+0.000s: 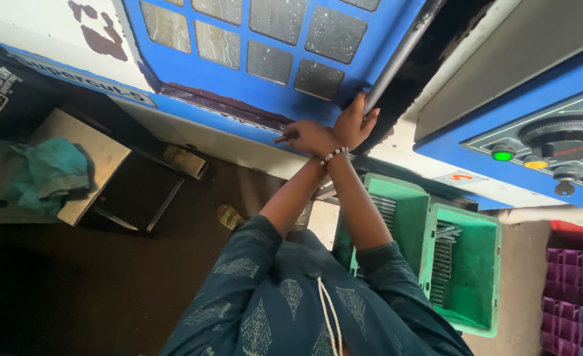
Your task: The person operates a metal processing machine, repeatedly inserting metal rods into a fixture, closing the machine door, and retrieving processed rods. They handle the rods one at a time and place them into a green bin.
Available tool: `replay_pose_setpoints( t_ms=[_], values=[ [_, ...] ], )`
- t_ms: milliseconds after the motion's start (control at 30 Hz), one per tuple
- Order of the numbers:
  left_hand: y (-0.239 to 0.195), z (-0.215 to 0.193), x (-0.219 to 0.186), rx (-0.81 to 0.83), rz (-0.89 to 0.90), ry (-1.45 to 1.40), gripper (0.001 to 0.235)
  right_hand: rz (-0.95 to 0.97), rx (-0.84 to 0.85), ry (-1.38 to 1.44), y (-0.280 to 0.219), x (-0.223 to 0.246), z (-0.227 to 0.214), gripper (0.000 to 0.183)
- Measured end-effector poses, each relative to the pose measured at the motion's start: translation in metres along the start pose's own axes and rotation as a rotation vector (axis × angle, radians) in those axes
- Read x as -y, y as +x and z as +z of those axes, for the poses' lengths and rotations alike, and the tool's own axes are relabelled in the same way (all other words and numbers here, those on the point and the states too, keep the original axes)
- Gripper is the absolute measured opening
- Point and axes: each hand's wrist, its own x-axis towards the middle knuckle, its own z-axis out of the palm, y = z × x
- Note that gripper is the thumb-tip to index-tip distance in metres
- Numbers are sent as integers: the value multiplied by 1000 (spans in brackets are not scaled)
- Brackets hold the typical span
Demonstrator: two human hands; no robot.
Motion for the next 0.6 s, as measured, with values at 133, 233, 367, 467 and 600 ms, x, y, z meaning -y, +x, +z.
replay_pose_setpoints(
  t_ms=[133,233,367,467,600],
  values=[
    [0,-3,-3,40,-28,-16,44,134,52,-24,-1,2,-1,39],
    [1,-9,-6,47,14,-48,43,189,82,-62,-1,9,-4,39],
    [5,-16,-10,74,14,-79,44,155,102,-8,7,13,-9,40],
    [6,-21,-7,124,11,-77,43,152,83,-17,15,15,-8,42],
    [10,-24,3,224,39,-91,46,248,86,29,25,18,-9,39]
  ],
)
